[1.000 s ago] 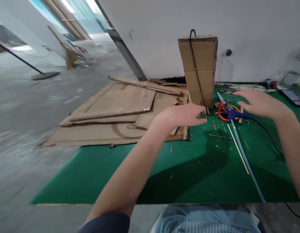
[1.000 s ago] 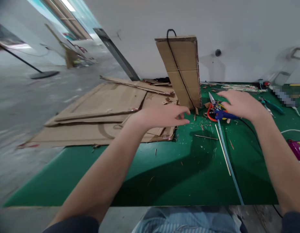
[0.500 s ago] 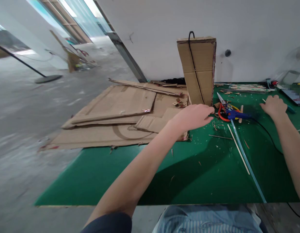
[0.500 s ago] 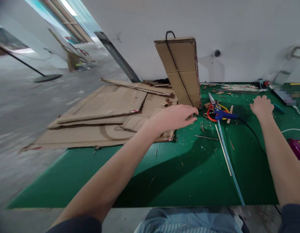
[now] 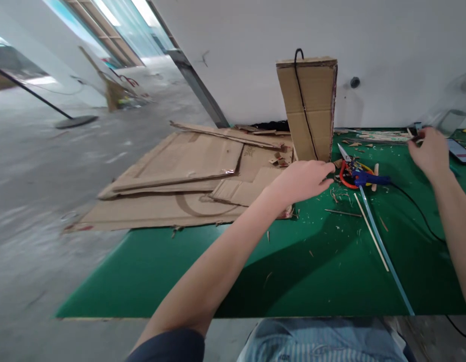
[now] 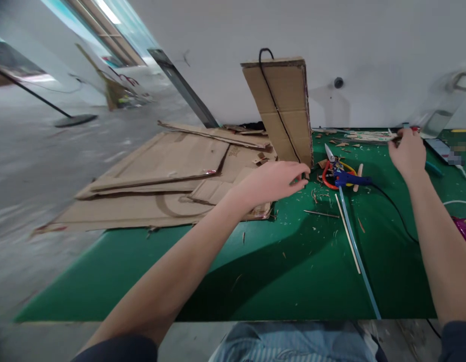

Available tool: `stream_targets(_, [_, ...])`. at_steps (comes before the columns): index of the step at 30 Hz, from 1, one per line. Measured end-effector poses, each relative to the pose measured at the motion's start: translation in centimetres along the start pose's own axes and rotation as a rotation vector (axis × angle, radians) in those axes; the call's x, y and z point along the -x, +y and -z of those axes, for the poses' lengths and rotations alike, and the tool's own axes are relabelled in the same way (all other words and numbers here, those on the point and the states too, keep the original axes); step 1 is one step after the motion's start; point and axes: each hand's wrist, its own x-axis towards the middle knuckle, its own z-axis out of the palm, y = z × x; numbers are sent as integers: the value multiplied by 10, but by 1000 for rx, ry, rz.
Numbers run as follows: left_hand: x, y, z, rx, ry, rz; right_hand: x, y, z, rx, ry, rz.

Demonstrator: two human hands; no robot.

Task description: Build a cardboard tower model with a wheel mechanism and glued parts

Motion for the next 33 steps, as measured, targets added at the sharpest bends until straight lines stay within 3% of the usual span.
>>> stream_targets(3, [2, 4, 8, 113, 283, 42, 13, -51, 37, -318, 43, 207])
stream_targets(5, [6, 6, 17, 177, 444, 33, 35, -87, 57, -494, -81, 399])
stream_targets(6, [8, 6, 22, 199, 461, 22, 48, -103, 63, -565, -175, 525])
stream_targets(8, [12, 6, 31, 234, 336, -4, 71, -127, 69, -552, -305, 728])
stream_targets(11, [17, 3, 38, 322, 46, -52, 91, -143, 65, -448, -386, 870])
stream_targets(12, [17, 2, 39, 366, -6, -70, 94, -145, 62, -423, -398, 895])
stream_targets(14, [17, 1, 37, 450, -5, -87, 93, -145, 57, -392, -395, 930])
stream_targets(20, [8, -12, 26, 428, 182, 19, 78, -135, 52, -286, -251, 884])
stream_targets(25, [5, -36, 20, 356, 320, 145, 60, -116, 47, 67, -294, 623])
stream_targets(28, [5, -45, 18, 331, 327, 173, 48, -105, 39, 271, -437, 490])
stream_targets(33, [6, -52, 15, 461, 413, 190, 38, -95, 7, 491, -802, 364])
